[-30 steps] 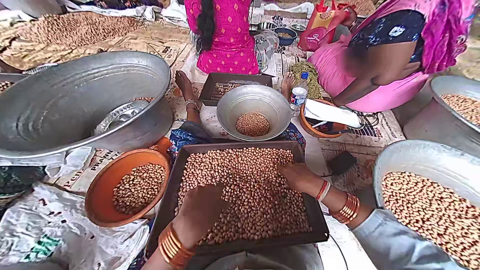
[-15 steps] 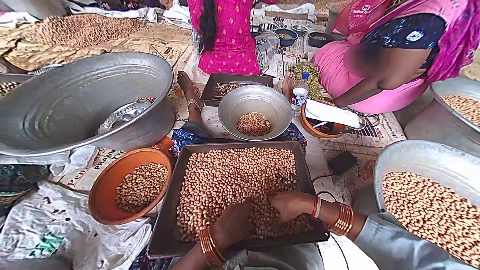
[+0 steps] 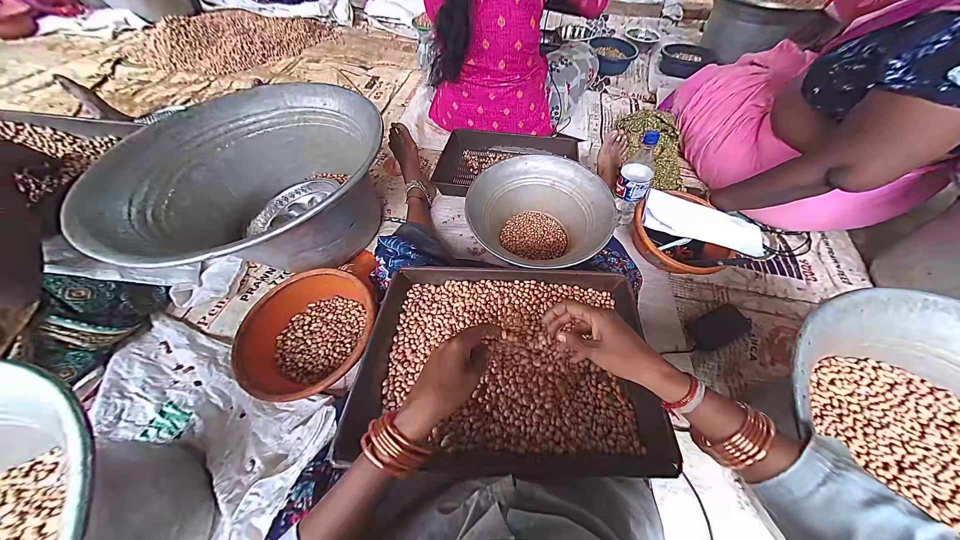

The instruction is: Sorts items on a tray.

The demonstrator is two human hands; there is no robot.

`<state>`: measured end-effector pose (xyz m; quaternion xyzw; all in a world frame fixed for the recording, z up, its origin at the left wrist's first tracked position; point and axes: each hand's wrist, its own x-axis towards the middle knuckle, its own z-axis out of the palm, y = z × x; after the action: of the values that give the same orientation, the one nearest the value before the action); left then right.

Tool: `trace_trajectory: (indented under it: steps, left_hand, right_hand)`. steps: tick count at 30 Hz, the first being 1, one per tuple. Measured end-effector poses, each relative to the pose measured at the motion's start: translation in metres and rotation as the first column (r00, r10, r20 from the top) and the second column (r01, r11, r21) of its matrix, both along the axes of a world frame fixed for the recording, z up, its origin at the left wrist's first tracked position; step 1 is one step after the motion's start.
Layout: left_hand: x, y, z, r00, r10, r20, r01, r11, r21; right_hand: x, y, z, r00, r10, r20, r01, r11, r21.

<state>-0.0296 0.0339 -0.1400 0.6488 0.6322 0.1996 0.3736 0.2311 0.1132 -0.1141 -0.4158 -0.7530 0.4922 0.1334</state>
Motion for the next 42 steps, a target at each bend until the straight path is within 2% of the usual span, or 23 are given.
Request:
trace_trajectory:
  steps: [2, 4, 7, 10, 12, 14, 16, 18, 20, 23, 26, 28, 30, 33, 36, 38, 40, 42]
  left_hand:
    - [-0.003, 0.001, 0.008, 0.988, 0.006, -0.152, 0.016, 0.990, 0.143]
    - [0.001, 0.005, 0.013, 0.974, 0.012, -0.224, 0.035, 0.978, 0.204]
    - [0.018, 0.010, 0.010, 0.963, -0.056, -0.263, 0.120, 0.965, 0.234]
    - [0.041, 0.009, 0.001, 0.932, -0.213, -0.292, 0.279, 0.937, 0.208]
    - [0.055, 0.003, -0.009, 0.900, -0.268, -0.344, 0.346, 0.919, 0.188]
    - [0.065, -0.002, -0.022, 0.855, -0.252, -0.453, 0.370, 0.909, 0.192]
    - [0.067, -0.005, -0.026, 0.820, -0.277, -0.500, 0.373, 0.923, 0.100]
    - [0.061, -0.003, -0.023, 0.841, -0.306, -0.445, 0.357, 0.934, 0.031]
    - [0.046, 0.001, -0.018, 0.904, -0.282, -0.320, 0.298, 0.955, -0.001]
    - [0.019, 0.010, -0.005, 0.992, -0.092, -0.083, 0.095, 0.995, 0.027]
    - [0.004, 0.019, -0.004, 0.997, 0.042, 0.071, -0.049, 0.994, 0.100]
    - [0.007, 0.026, -0.002, 0.999, 0.028, 0.034, -0.031, 0.997, 0.076]
    - [0.020, 0.032, 0.000, 0.992, -0.058, -0.108, 0.063, 0.997, 0.041]
    - [0.040, 0.035, -0.009, 0.950, -0.159, -0.269, 0.169, 0.986, 0.012]
    - [0.051, 0.034, -0.025, 0.913, -0.192, -0.361, 0.213, 0.977, 0.020]
    - [0.052, 0.034, -0.028, 0.908, -0.209, -0.364, 0.229, 0.973, 0.013]
    - [0.050, 0.034, -0.028, 0.916, -0.221, -0.335, 0.235, 0.972, 0.002]
    - [0.045, 0.036, -0.027, 0.940, -0.211, -0.266, 0.216, 0.976, -0.013]
  right_hand:
    - [0.009, 0.010, -0.003, 0.982, -0.075, 0.175, 0.027, 0.965, 0.262]
    - [0.016, 0.018, -0.006, 0.947, -0.106, 0.303, -0.014, 0.929, 0.369]
    - [0.016, 0.021, -0.006, 0.891, -0.042, 0.451, -0.119, 0.939, 0.323]
    - [0.010, 0.015, -0.006, 0.839, 0.068, 0.539, -0.245, 0.933, 0.264]
    - [0.006, 0.008, -0.008, 0.821, 0.150, 0.551, -0.323, 0.918, 0.231]
    - [0.002, 0.001, -0.015, 0.822, 0.210, 0.530, -0.390, 0.886, 0.253]
    - [-0.002, -0.007, -0.024, 0.832, 0.246, 0.498, -0.436, 0.845, 0.309]
    - [-0.006, -0.013, -0.032, 0.840, 0.264, 0.474, -0.461, 0.808, 0.367]
    - [-0.010, -0.018, -0.039, 0.845, 0.263, 0.467, -0.476, 0.768, 0.429]
    - [-0.012, -0.024, -0.049, 0.826, 0.256, 0.501, -0.514, 0.708, 0.484]
    - [-0.014, -0.028, -0.053, 0.813, 0.256, 0.523, -0.533, 0.690, 0.490]
    - [-0.016, -0.028, -0.050, 0.801, 0.276, 0.531, -0.543, 0.709, 0.450]
    - [-0.017, -0.026, -0.047, 0.794, 0.304, 0.526, -0.539, 0.752, 0.380]
    - [-0.014, -0.013, -0.036, 0.863, 0.258, 0.435, -0.400, 0.875, 0.274]
    - [-0.002, 0.005, -0.028, 0.986, 0.089, 0.138, -0.123, 0.956, 0.265]
    - [0.004, 0.017, -0.028, 0.998, 0.000, -0.066, 0.012, 0.984, 0.180]
    - [0.006, 0.022, -0.026, 0.973, -0.071, -0.221, 0.073, 0.997, 0.001]
    - [0.002, 0.019, -0.023, 0.961, -0.122, -0.249, 0.082, 0.983, -0.166]
